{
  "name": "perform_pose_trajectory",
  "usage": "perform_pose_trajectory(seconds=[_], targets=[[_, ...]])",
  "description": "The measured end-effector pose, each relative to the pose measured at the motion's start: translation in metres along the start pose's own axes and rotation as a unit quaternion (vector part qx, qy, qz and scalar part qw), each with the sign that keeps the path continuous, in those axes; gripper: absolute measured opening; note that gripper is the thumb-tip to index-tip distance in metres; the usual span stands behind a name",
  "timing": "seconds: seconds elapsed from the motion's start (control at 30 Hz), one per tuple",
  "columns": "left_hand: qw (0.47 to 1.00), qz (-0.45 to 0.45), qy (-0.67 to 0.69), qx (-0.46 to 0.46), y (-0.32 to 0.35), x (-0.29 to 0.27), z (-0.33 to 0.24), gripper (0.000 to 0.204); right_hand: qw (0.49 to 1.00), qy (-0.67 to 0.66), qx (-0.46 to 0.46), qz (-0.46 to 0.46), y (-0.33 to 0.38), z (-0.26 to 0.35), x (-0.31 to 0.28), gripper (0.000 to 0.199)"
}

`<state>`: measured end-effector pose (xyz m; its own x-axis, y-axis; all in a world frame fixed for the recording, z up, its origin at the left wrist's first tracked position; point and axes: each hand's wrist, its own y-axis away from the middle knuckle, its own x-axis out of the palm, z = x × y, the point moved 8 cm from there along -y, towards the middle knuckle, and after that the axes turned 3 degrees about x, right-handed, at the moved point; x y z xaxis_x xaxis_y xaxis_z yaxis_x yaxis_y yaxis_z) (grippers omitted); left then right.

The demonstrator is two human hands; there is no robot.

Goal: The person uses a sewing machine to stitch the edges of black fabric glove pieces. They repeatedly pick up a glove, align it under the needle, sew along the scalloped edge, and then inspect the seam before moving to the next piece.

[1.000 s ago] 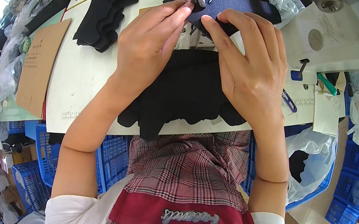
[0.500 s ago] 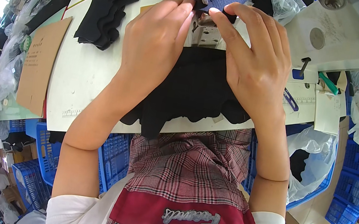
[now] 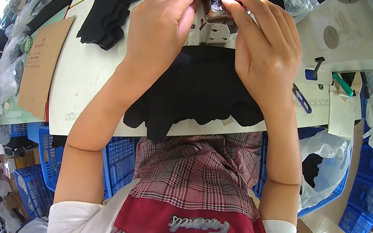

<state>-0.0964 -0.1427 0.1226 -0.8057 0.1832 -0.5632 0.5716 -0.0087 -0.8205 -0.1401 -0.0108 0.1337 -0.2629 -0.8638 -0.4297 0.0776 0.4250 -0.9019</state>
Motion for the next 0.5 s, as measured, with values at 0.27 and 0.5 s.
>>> perform_pose_trajectory(seconds=[0.27,0.5], targets=[[0.996,-0.014,0.083,-0.039,0.008,-0.004,0.009,0.014,1.000,0.006,-0.004,-0.017,0.009,-0.004,0.004,0.032],[0.994,-0.013,0.099,-0.053,0.031,-0.026,0.008,0.013,1.000,0.006,-0.013,-0.018,0.010,-0.001,0.002,0.031]])
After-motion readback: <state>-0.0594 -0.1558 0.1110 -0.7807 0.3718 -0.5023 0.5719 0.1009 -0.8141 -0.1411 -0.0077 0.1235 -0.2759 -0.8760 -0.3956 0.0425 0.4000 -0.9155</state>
